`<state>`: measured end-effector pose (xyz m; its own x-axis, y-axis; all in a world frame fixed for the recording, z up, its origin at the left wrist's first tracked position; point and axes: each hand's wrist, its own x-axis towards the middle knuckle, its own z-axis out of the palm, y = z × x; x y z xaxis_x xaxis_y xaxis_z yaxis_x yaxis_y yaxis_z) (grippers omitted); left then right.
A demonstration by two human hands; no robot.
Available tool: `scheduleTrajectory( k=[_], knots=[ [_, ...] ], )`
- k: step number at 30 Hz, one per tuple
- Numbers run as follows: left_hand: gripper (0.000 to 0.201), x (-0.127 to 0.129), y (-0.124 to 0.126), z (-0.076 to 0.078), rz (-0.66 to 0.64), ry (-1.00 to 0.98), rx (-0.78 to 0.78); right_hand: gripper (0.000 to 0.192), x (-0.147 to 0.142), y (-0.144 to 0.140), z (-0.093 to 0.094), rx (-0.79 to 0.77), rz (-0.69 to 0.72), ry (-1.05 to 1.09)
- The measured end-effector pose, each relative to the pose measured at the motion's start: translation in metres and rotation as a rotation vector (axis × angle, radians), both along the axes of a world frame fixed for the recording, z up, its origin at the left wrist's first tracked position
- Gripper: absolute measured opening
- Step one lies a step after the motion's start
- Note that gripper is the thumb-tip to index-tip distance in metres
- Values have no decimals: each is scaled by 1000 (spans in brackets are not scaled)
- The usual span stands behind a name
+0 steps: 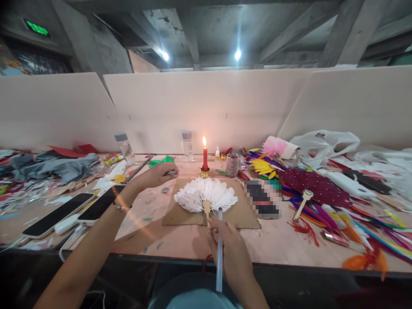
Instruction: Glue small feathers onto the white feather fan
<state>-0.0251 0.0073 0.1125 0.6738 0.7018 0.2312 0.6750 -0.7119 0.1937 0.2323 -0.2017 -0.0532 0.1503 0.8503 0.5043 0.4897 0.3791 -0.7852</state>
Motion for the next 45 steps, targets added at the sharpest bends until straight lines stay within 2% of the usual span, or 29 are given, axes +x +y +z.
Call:
scheduleTrajectory(
  k=[2, 4, 8, 13, 18, 23, 26, 31, 33, 36, 39, 45],
  knots=[
    [24, 14, -23, 7, -185, -153, -101, 16, 0, 3, 3, 19, 22, 153],
    [24, 27, -44, 9, -316, -301, -170, 17, 1, 7, 10, 38, 29, 227],
    [26, 47, -69, -4, -516, -494, -250, 29, 0, 19, 30, 68, 69, 391],
    [30, 60, -72, -29, -450, -600, -248, 36, -7, 41, 51, 44, 144, 546],
    [35, 64, -73, -47, -464, -641, -290, 40, -13, 49, 54, -15, 211, 650],
    [44, 69, -75, -55, -497, -674, -303, 39, -10, 46, 56, -82, 262, 714],
    [42, 70, -76, -58, -502, -679, -302, 39, -9, 43, 58, -106, 292, 748],
    [31, 69, -81, -63, -351, -582, -307, 39, -8, 45, 51, -61, 252, 795],
    [29, 70, -84, -64, -341, -544, -292, 38, -7, 47, 46, -8, 197, 813],
    [27, 72, -86, -67, -359, -512, -189, 39, -5, 49, 39, 47, 140, 839],
    [28, 75, -86, -73, -375, -462, -20, 39, -5, 49, 37, 43, 163, 862],
    [27, 76, -81, -82, -540, -473, 263, 41, -3, 46, 42, -8, 216, 893]
  ],
)
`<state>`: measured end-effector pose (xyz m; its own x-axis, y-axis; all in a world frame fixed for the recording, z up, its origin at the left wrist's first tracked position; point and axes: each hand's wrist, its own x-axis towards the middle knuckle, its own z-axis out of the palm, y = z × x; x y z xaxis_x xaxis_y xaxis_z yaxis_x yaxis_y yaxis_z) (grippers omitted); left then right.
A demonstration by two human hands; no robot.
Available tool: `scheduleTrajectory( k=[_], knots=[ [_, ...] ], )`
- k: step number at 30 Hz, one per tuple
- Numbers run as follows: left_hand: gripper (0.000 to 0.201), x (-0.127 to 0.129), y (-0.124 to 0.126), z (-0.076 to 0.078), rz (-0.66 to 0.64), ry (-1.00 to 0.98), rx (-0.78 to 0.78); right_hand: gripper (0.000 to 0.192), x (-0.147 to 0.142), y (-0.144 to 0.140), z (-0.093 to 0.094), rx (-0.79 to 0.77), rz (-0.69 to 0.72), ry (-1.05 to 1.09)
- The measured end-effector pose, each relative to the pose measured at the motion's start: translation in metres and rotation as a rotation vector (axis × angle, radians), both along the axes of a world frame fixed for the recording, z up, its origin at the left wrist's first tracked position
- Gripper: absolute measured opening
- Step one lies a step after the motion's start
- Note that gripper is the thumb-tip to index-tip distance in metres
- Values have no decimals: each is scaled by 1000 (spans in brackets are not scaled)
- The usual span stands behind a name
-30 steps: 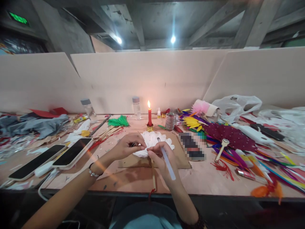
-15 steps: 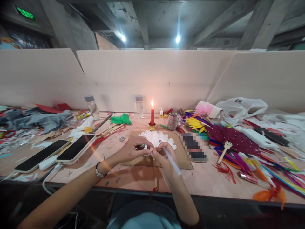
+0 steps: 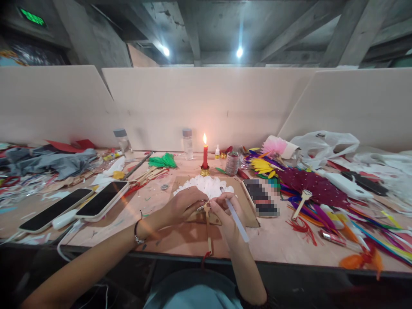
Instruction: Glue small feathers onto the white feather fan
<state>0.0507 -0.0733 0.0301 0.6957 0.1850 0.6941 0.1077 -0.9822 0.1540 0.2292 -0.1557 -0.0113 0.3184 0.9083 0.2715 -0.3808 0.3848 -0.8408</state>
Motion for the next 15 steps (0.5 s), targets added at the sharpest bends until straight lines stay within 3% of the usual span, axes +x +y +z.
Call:
scheduleTrajectory(
  k=[6, 15],
  knots=[
    [20, -1, 3, 0, -32, -23, 102, 45, 1, -4, 4, -29, 29, 16],
    [24, -2, -2, 9, -35, 7, 220, 45, 0, -7, 7, -60, 70, 53]
  ],
)
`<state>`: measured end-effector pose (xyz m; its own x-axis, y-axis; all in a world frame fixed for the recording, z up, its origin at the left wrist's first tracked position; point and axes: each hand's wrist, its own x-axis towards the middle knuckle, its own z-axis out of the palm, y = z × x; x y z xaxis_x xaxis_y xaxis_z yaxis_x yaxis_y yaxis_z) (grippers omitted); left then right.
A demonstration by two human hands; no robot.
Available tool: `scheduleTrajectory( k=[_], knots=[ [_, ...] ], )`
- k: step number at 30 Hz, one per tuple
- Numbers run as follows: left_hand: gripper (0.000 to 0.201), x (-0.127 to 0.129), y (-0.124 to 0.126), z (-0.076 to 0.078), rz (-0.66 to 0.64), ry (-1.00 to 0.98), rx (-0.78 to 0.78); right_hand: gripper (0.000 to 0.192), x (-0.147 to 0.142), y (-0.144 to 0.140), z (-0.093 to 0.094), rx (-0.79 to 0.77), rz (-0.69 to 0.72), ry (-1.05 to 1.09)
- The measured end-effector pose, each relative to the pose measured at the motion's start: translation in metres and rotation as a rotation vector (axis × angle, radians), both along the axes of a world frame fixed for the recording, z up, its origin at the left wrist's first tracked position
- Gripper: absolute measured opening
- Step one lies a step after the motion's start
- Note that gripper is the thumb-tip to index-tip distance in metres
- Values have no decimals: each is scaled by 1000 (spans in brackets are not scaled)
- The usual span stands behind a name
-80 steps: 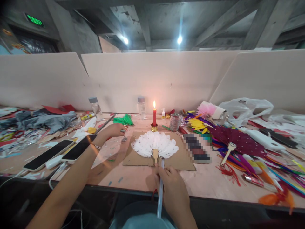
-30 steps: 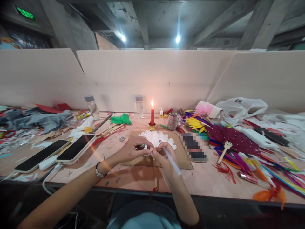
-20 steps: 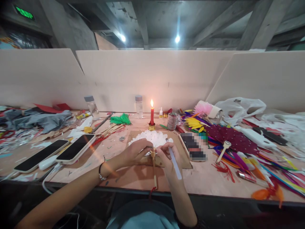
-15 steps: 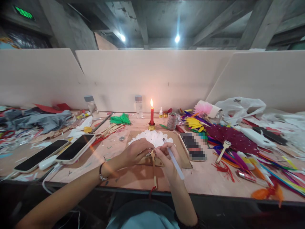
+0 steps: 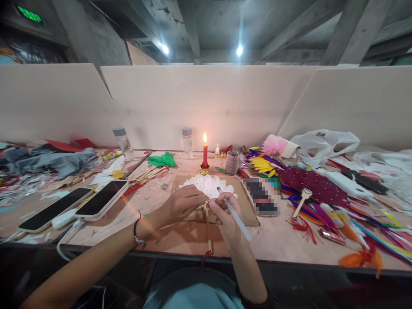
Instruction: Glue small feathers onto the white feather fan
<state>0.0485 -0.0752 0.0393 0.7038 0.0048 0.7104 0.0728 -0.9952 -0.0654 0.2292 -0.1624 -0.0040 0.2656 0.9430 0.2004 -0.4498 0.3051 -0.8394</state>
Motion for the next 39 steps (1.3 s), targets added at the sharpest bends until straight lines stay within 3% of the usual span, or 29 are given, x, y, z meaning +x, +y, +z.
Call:
scheduleTrajectory(
  k=[11, 22, 39],
  knots=[
    [27, -2, -4, 3, 95, 32, 88, 45, 1, 1, -1, -10, 11, -10],
    [24, -2, -3, 0, 100, 29, 122, 43, 2, 0, -1, -7, 25, -23],
    [13, 0, -2, -2, 166, 47, 271, 43, 1, 3, -3, -11, -64, -68]
  ],
)
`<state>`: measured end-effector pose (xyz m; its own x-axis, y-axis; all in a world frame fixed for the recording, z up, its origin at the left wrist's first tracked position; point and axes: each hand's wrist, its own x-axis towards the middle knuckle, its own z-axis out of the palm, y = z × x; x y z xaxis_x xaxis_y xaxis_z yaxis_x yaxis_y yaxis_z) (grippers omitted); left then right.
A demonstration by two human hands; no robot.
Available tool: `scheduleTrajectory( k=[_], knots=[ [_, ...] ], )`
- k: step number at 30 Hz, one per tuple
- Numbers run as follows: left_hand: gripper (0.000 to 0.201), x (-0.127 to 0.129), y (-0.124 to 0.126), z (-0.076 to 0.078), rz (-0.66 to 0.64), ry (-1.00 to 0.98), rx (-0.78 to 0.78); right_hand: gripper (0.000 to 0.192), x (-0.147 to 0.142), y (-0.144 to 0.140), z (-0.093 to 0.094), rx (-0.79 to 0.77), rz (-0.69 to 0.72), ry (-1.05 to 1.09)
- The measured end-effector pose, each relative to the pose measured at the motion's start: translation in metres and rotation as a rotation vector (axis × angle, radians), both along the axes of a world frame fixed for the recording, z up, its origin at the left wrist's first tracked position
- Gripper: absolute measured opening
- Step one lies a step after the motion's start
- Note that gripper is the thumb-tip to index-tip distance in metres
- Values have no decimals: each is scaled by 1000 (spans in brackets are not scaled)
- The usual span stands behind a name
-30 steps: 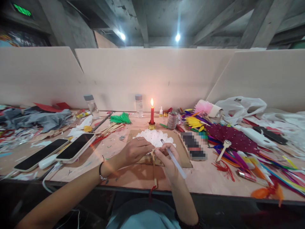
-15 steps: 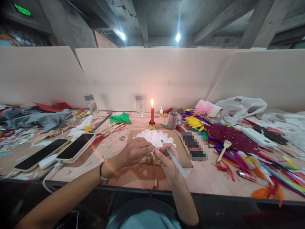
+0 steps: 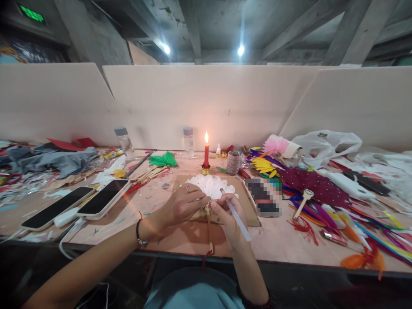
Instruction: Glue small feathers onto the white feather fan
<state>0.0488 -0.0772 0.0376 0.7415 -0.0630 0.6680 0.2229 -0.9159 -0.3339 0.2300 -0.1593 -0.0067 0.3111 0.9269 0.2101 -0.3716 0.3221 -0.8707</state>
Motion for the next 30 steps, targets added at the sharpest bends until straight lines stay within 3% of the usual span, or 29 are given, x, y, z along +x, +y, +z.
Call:
scheduleTrajectory(
  k=[20, 30],
  knots=[
    [11, 0, -2, 0, 5, 7, 29, 46, 2, -2, 2, -29, 12, -28],
    [25, 8, 4, -9, -166, -136, -303, 45, 0, -2, 0, -8, 14, 11]
  ],
)
